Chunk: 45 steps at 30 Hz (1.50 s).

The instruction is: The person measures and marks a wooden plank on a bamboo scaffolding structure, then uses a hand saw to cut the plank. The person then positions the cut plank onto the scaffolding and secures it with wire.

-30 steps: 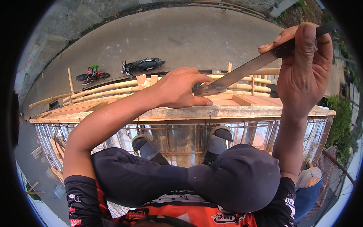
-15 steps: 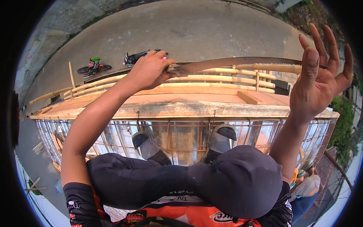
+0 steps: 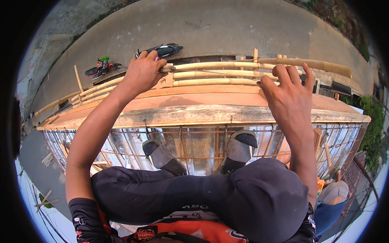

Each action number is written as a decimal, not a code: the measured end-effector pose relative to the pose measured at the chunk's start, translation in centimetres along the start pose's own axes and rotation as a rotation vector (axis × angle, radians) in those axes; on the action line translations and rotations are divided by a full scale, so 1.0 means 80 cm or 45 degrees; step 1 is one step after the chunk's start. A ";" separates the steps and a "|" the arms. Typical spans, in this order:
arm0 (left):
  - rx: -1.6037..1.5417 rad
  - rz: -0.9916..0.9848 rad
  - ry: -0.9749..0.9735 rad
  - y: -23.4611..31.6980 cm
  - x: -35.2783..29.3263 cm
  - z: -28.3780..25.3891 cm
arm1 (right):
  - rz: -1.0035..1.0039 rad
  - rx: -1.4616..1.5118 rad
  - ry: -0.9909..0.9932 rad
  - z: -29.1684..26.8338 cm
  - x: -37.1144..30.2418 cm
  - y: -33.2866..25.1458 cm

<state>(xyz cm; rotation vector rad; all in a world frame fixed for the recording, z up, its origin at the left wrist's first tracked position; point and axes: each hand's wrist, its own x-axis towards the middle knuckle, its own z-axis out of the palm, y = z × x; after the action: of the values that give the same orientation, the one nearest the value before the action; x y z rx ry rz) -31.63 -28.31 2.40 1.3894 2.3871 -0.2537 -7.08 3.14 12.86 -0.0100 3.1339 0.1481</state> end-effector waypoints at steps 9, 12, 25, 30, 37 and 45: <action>-0.071 -0.067 0.049 -0.039 -0.003 0.026 | -0.185 0.575 -0.109 0.020 0.014 -0.020; -0.217 -0.157 0.077 -0.063 -0.010 0.038 | -0.100 0.656 -0.185 0.034 0.021 -0.026; -1.666 -0.793 -0.499 -0.080 -0.021 0.076 | 1.074 1.494 -0.703 0.122 -0.075 0.002; -1.802 -0.537 -0.550 -0.046 -0.006 0.076 | 1.089 1.462 -0.583 0.079 -0.121 0.010; -1.855 -0.407 -0.486 -0.044 0.013 0.066 | 1.202 2.050 -0.538 0.126 -0.251 0.035; -1.859 -0.525 -0.193 -0.091 0.013 0.050 | 0.759 2.076 -0.911 0.108 -0.220 0.025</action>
<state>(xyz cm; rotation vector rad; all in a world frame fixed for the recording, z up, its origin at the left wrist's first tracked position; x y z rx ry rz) -37.51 -32.44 -1.93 0.1715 1.8160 1.0322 10.54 6.05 4.55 0.7169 1.6558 -1.7807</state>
